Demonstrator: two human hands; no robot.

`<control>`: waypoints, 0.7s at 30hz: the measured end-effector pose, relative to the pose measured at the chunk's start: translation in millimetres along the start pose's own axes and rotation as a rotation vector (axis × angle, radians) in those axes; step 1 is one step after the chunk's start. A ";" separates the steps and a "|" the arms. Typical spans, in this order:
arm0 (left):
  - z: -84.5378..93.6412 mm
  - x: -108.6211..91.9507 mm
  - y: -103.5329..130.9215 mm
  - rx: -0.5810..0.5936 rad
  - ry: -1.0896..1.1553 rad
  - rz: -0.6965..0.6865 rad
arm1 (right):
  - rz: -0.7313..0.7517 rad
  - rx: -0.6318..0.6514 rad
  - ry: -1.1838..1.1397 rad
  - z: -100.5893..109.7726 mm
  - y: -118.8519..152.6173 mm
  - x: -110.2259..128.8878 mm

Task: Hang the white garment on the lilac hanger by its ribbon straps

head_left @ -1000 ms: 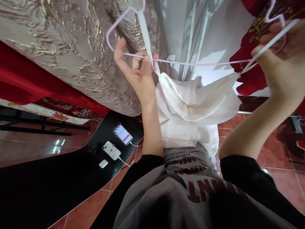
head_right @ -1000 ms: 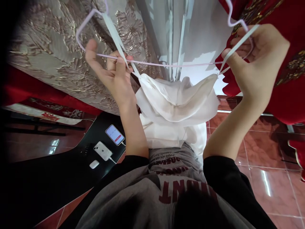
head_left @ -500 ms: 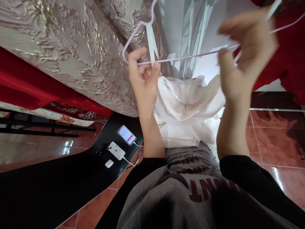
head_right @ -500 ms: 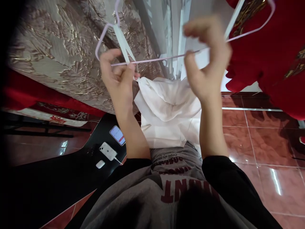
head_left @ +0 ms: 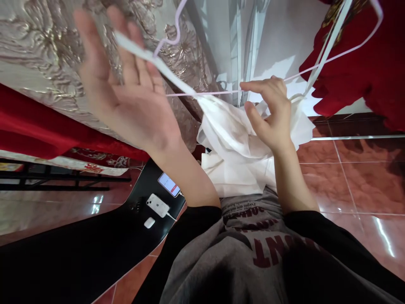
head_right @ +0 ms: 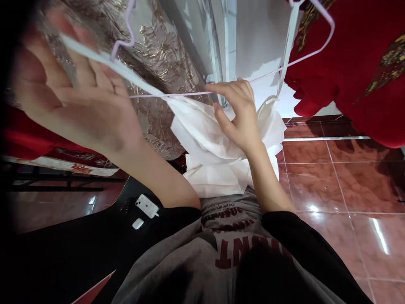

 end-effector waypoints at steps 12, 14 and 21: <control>-2.6 74.3 18.0 0.103 0.026 0.124 | -0.011 0.130 -0.082 -10.2 -3.3 20.0; -14.2 71.0 24.5 0.079 0.027 0.068 | 0.017 0.055 -0.159 11.3 -5.4 18.3; -14.2 63.0 20.9 0.105 0.100 -0.039 | -0.251 -0.268 -0.081 73.4 -4.8 -25.0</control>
Point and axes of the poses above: each hand's wrist, its own y-axis away from the middle knuckle, its own z-axis out of the back of the hand, x = y × z, the point moved 8 cm from there along -y, towards the middle knuckle, and after that the axes turned 5 degrees about -z, right-handed, at the moved point
